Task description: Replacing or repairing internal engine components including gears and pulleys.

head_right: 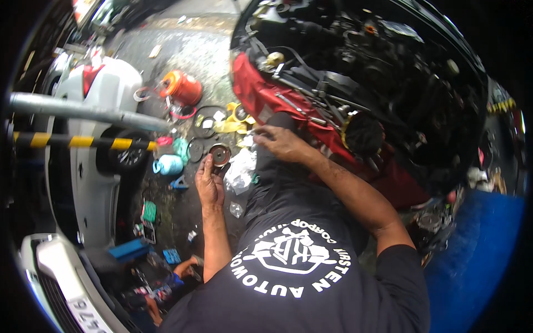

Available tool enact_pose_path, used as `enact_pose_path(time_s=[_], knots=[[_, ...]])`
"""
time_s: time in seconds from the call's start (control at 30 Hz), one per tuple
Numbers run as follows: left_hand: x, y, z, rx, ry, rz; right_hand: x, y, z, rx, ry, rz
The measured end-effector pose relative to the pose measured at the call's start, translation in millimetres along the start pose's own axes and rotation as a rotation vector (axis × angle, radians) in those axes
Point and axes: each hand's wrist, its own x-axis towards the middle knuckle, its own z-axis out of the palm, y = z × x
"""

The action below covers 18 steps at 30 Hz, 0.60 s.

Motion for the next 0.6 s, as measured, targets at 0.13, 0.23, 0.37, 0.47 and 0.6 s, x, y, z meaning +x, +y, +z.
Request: enact_pose_path(time_s=[0.13, 0.23, 0.37, 0.47, 0.6], knots=[[7, -32, 60, 0.255, -0.285, -0.152, -52, 18, -25, 0.544, -0.110, -0.037], [1, -58, 110, 0.502, -0.472, -0.226, -89, 53, -49, 0.469, 0.125, -0.083], [-11, -91, 166, 0.846, -0.808, -0.295, -143, 111, -56, 0.874, 0.201, -0.065], [-21, -106, 190, 1.195, -1.201, 0.261, -180, 154, -46, 1.210, 0.431, -0.063], [-21, -98, 193, 1.215, -1.243, -0.045, -236, 213, -54, 1.113, 0.820, -0.248]])
